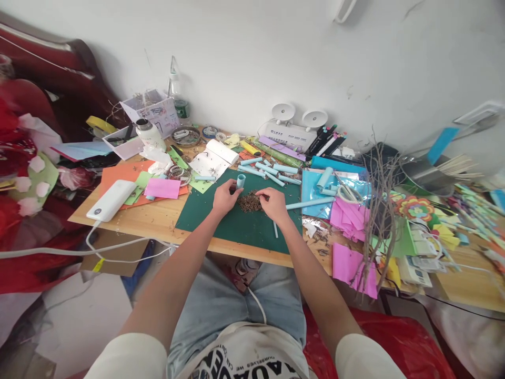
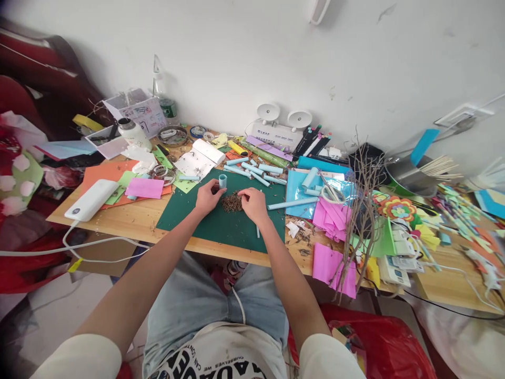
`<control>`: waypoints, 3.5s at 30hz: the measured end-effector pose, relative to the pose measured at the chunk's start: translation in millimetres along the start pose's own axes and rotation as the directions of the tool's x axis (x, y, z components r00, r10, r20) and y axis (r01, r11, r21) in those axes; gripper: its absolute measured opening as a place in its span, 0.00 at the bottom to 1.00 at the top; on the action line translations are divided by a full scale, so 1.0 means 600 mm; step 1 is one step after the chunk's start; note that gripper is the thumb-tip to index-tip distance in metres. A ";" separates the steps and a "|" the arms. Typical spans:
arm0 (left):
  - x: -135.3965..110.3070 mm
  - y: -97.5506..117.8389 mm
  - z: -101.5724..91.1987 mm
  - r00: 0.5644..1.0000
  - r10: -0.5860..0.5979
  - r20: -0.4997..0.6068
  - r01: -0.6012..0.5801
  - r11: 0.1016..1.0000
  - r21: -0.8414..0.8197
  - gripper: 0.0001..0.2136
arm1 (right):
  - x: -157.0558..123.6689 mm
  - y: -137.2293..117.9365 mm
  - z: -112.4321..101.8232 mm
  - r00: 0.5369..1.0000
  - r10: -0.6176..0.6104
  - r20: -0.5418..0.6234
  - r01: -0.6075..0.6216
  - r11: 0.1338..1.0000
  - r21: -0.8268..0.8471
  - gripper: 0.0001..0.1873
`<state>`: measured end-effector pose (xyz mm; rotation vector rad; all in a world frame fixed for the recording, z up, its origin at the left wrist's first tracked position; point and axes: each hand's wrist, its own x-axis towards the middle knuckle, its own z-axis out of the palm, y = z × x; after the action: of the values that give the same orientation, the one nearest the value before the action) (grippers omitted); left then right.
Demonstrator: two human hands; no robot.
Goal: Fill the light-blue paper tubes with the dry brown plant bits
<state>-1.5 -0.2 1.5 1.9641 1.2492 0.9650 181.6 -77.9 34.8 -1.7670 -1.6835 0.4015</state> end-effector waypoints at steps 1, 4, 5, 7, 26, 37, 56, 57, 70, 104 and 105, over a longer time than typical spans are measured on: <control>0.000 -0.001 0.000 1.000 0.003 -0.003 -0.003 1.000 -0.001 0.08 | -0.001 0.001 0.001 1.000 -0.014 0.013 0.014 1.000 -0.001 0.18; -0.001 -0.004 0.002 1.000 0.009 -0.009 -0.009 1.000 -0.003 0.08 | -0.006 0.005 -0.003 1.000 -0.001 0.027 0.001 1.000 0.009 0.23; -0.001 -0.004 0.003 1.000 0.009 -0.010 -0.009 1.000 -0.002 0.08 | -0.008 0.006 -0.005 1.000 0.011 0.027 -0.012 1.000 0.016 0.24; -0.001 -0.006 0.004 1.000 0.008 -0.012 -0.008 1.000 -0.001 0.08 | -0.010 0.008 -0.007 0.999 0.028 0.025 -0.029 0.999 0.026 0.24; 0.000 -0.002 0.001 1.000 -0.015 0.014 0.015 1.000 0.008 0.09 | 0.002 0.028 0.012 0.933 0.351 -0.084 -0.237 0.772 0.590 0.14; -0.001 -0.005 0.004 1.000 0.023 -0.008 -0.023 0.999 -0.037 0.08 | -0.001 0.019 0.013 0.970 0.222 -0.099 -0.165 0.901 0.402 0.12; 0.000 -0.010 0.008 1.000 0.026 -0.012 -0.026 1.000 -0.007 0.09 | 0.004 0.013 0.034 0.969 0.229 -0.091 -0.164 0.875 0.455 0.11; 0.000 -0.010 0.008 1.000 0.024 -0.009 -0.024 1.000 -0.006 0.09 | 0.005 0.011 0.031 0.971 0.224 -0.083 -0.161 0.871 0.463 0.11; -0.001 -0.008 0.006 1.000 0.012 -0.003 -0.012 1.000 -0.020 0.09 | 0.097 -0.100 -0.013 0.991 0.119 0.065 -0.127 0.657 0.743 0.13; -0.002 -0.007 0.006 1.000 0.001 -0.001 -0.001 1.000 -0.015 0.10 | 0.106 -0.079 -0.009 0.969 -0.243 0.038 0.240 0.968 0.075 0.09; -0.003 -0.007 0.006 1.000 0.004 -0.002 -0.004 1.000 -0.015 0.10 | 0.106 -0.079 -0.009 0.969 -0.243 0.037 0.240 0.967 0.080 0.11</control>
<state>-1.1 -0.6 -3.9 1.9553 1.2358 0.9766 156.7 -19.7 82.8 -1.4862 -1.8651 0.3927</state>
